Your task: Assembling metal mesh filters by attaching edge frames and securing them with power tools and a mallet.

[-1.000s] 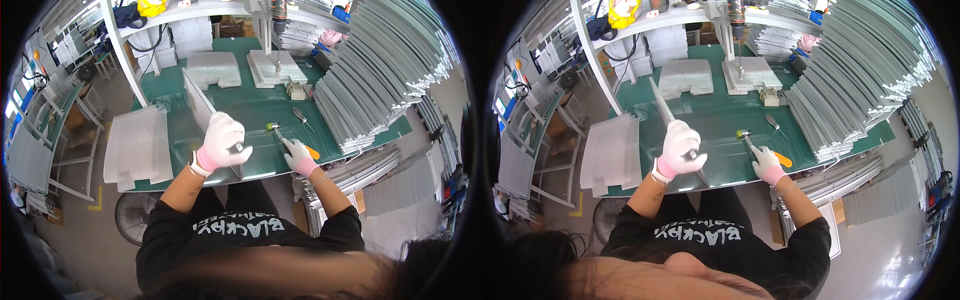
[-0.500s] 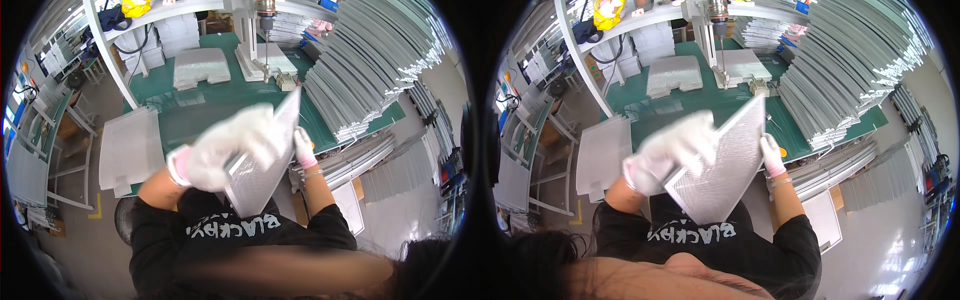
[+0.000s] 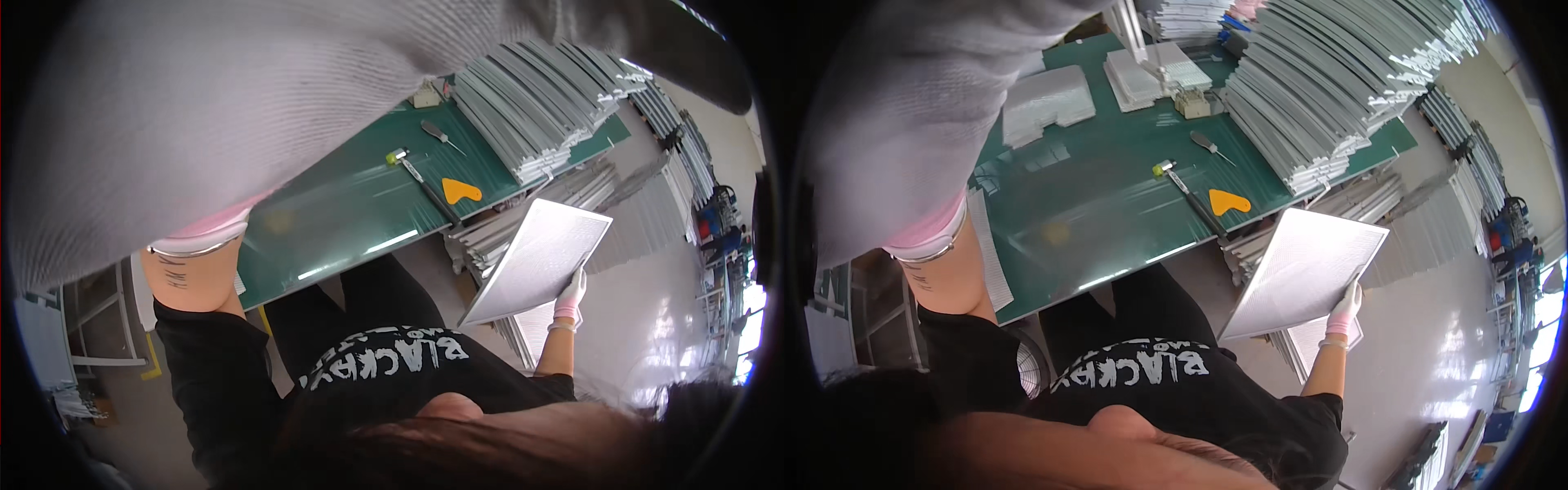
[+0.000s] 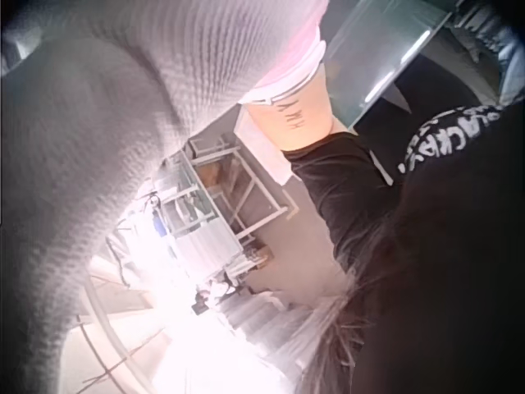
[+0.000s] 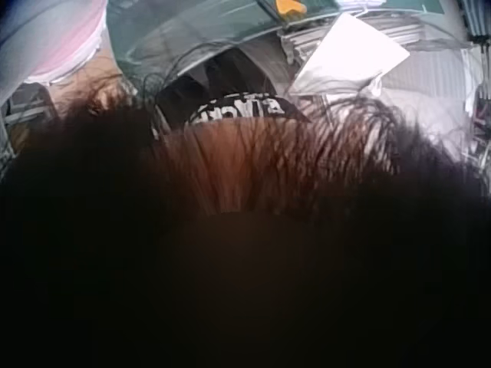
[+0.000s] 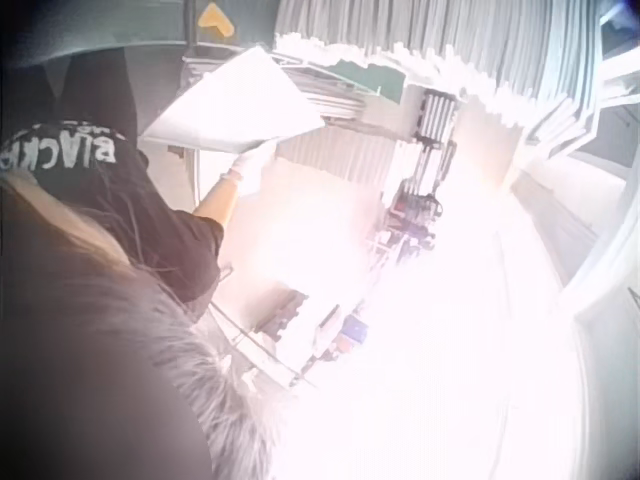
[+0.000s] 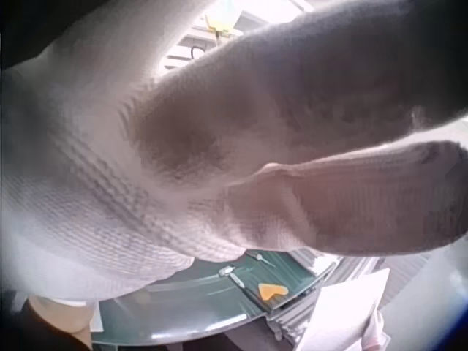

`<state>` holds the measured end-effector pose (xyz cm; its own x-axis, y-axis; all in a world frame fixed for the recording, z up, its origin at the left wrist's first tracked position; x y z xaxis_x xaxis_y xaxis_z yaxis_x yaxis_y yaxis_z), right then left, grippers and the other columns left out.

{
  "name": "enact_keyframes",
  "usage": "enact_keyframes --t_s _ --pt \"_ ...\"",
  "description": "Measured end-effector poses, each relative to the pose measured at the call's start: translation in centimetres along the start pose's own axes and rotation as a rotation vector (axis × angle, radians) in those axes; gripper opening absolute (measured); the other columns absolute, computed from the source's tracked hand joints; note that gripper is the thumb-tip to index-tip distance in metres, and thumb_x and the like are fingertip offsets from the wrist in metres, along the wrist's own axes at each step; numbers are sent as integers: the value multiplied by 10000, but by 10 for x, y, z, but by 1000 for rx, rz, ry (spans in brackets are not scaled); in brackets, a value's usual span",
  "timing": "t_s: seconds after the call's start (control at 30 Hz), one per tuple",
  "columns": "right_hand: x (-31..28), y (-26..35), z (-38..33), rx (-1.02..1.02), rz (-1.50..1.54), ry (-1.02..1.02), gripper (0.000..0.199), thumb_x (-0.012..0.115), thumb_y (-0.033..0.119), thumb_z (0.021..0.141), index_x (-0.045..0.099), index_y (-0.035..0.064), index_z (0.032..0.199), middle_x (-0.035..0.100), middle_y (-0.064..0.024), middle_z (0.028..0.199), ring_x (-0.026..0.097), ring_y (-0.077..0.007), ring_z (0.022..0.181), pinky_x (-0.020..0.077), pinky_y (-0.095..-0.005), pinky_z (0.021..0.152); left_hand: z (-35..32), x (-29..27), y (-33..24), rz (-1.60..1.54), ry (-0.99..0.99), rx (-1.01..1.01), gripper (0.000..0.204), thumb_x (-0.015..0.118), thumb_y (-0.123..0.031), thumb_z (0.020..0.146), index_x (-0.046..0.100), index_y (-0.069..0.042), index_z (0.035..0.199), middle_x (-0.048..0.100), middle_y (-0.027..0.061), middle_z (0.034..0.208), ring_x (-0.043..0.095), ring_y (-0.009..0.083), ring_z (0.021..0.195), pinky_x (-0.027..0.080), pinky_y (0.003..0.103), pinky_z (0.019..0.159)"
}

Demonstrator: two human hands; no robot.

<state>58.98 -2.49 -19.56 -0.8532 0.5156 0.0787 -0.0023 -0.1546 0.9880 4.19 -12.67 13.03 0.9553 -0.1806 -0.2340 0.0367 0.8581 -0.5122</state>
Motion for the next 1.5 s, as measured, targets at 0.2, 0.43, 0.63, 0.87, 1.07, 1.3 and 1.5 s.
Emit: enact_keyframes --t_s 0.2,0.43,0.63,0.87,1.07,1.3,1.5 --pt "-136 -16 -17 144 -380 -598 470 498 380 995 613 -67 1086 630 -121 950 563 -204 840 462 -338 790 14 22 4 28 31 26 719 314 -614 943 567 12 1189 569 197 1251 514 338 1226 280 508 1134" --pt "-237 -93 -36 424 -901 -713 594 422 460 973 601 -68 1178 624 -270 1198 580 -409 1144 458 -420 970 32 19 10 131 39 116 681 349 -572 946 538 19 1226 552 198 1278 500 338 1246 281 501 1138" --pt "-269 -132 -40 492 -890 -653 566 451 432 951 635 -75 1123 679 -267 1044 659 -404 974 512 -442 816 33 -1 3 284 1 195 655 379 -537 949 513 25 1258 538 199 1301 488 338 1263 282 494 1141" --pt "-307 -187 -15 528 -700 -479 359 495 191 940 606 14 1232 663 -134 1153 638 -238 1023 508 -365 883 -5 -22 -1 508 -147 188 634 413 -495 951 484 33 1295 521 200 1328 474 338 1282 283 487 1144" --pt "-229 -168 -52 790 -815 -431 357 441 78 929 610 70 1244 659 -119 1197 633 -249 1082 481 -330 922 -10 7 5 590 -87 104 622 443 -459 954 458 39 1327 506 200 1351 462 338 1299 283 481 1147" --pt "-202 -114 -59 783 -863 -552 429 465 143 921 564 107 1337 611 -150 1296 594 -278 1194 477 -392 985 -7 -14 -8 748 -105 196 619 477 -417 956 429 46 1365 490 201 1378 448 338 1318 284 474 1150" --pt "-149 -64 -64 675 -1282 -468 479 494 240 939 477 221 1418 468 -126 1404 508 -324 1271 448 -456 1050 -11 -24 -23 879 -96 256 625 507 -381 959 404 52 1397 475 202 1402 435 337 1335 285 467 1153"
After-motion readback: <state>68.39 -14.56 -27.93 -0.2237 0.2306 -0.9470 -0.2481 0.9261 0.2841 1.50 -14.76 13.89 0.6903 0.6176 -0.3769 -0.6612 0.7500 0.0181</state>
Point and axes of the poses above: each hand's wrist, its own z-axis towards the middle knuckle, its own x-axis out of the palm, y = z × x, the point moved 2 cm from there along z, towards the middle knuckle
